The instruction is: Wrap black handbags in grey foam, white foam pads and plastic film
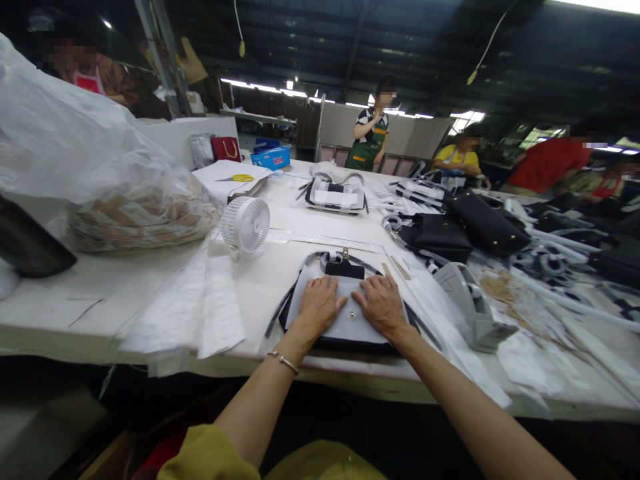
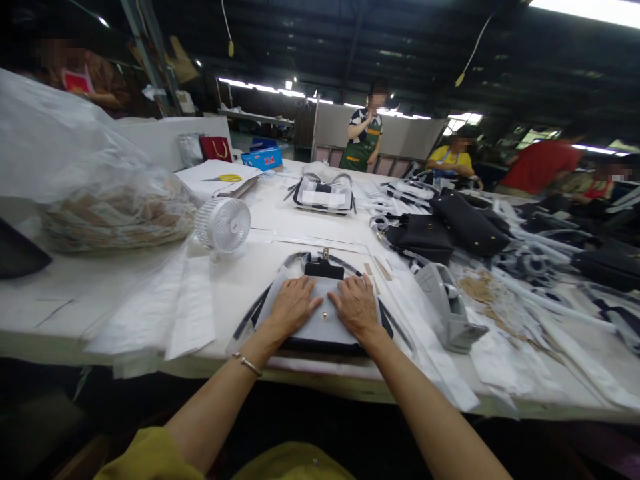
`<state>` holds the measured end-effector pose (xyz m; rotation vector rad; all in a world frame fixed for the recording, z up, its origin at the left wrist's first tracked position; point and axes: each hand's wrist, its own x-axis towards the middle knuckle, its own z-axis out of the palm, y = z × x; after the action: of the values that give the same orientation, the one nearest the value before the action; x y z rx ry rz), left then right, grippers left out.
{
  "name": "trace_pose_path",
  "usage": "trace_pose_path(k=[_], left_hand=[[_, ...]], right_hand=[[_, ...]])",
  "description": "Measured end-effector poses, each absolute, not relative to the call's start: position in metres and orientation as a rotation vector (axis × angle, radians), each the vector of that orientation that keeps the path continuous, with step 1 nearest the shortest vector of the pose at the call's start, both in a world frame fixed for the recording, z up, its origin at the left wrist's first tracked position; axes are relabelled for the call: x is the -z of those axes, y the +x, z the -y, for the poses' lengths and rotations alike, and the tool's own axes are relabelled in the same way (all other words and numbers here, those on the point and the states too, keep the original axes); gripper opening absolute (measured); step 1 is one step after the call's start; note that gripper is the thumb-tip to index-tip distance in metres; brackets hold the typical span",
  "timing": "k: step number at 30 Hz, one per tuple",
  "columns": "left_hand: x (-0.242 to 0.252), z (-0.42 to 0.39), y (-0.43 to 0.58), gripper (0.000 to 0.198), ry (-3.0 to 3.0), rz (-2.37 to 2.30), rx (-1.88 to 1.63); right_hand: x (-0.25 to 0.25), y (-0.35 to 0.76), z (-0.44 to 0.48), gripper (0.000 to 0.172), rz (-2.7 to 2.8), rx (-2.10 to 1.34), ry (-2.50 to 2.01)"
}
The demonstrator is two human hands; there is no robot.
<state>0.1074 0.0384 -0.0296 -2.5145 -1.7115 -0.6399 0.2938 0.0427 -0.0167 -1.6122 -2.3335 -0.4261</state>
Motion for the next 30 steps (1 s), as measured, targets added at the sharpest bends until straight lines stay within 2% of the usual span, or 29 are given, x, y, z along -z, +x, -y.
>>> trace_pose_path(k=[4,10,30], left_hand=[[0.029,-0.037,0.108,0.051,-2.480,1.731,0.604],[0.026,-0.036,0.110,0.053,-2.449,1.730,0.554],[0.027,-0.044,0.107,0.062,-2.388,1.658,0.593]], right_hand=[[0.020,0.294,-0.048,0.036,2.490,0.359,-1.402],[0.033,0.298,-0.055,0.046,2.522,0.250,-1.420],[0.018,0.292,-0.049,0.037,2.491,0.234,-1.598]])
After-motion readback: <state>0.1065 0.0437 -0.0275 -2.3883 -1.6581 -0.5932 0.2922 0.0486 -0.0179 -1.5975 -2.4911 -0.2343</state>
